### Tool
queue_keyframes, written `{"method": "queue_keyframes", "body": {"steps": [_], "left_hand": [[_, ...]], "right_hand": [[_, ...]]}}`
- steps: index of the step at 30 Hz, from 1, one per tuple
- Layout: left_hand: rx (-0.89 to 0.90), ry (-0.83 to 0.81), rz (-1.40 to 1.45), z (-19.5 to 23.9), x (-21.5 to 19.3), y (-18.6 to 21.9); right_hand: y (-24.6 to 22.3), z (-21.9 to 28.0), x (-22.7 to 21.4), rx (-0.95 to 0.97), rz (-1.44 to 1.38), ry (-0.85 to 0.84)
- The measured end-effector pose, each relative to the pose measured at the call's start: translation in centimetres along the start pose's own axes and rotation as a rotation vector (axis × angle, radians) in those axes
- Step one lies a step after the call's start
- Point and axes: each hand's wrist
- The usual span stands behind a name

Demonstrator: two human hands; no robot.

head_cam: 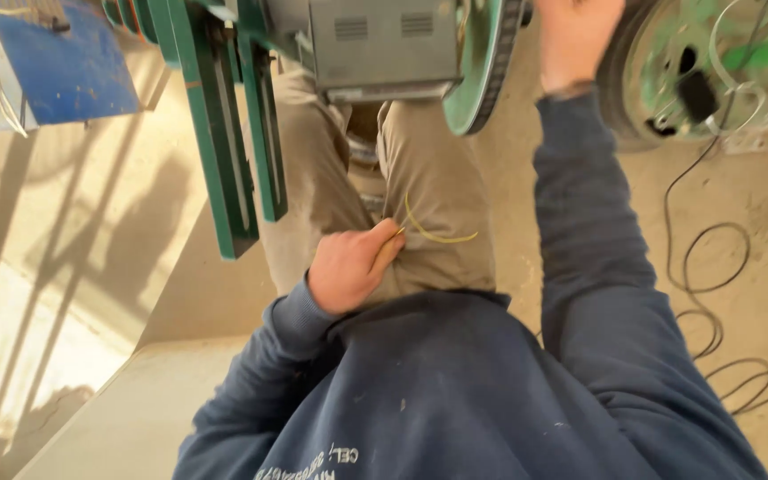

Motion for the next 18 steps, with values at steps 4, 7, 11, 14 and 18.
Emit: {"method": "queue_keyframes", "body": {"steps": [4,7,11,14,18], "left_hand": [[0.214,-0.036,-0.078,-0.9,-0.5,1.1],[0.364,-0.054,-0.052,-1.6,-0.2,2.1],[0.468,-0.095,-0.078,-1.6,0.6,2.3],[0.479,-0.112,-0.165,-1.5,0.9,2.5],[0.453,-0.053,-0.114,-0.9,0.6,2.8]], "right_hand": [[-19.4,6.7,-0.7,0.382,-0.019,-0.317],[-24.8,11.8,-1.8,0.58,0.02,-0.593],[-26.7,13.8,-2.1,0.628,0.155,-0.798],[-28.3,11.9,-0.7,0.521,0.169,-0.818],[-28.2,11.6,-0.4,0.43,0.197,-0.858]]}}
Point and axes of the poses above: each hand's wrist, its own z-axis away from the middle knuckle, its own x-axis out of the palm, y = z × x, and after that the axes turned 2 degrees about y, right-handed
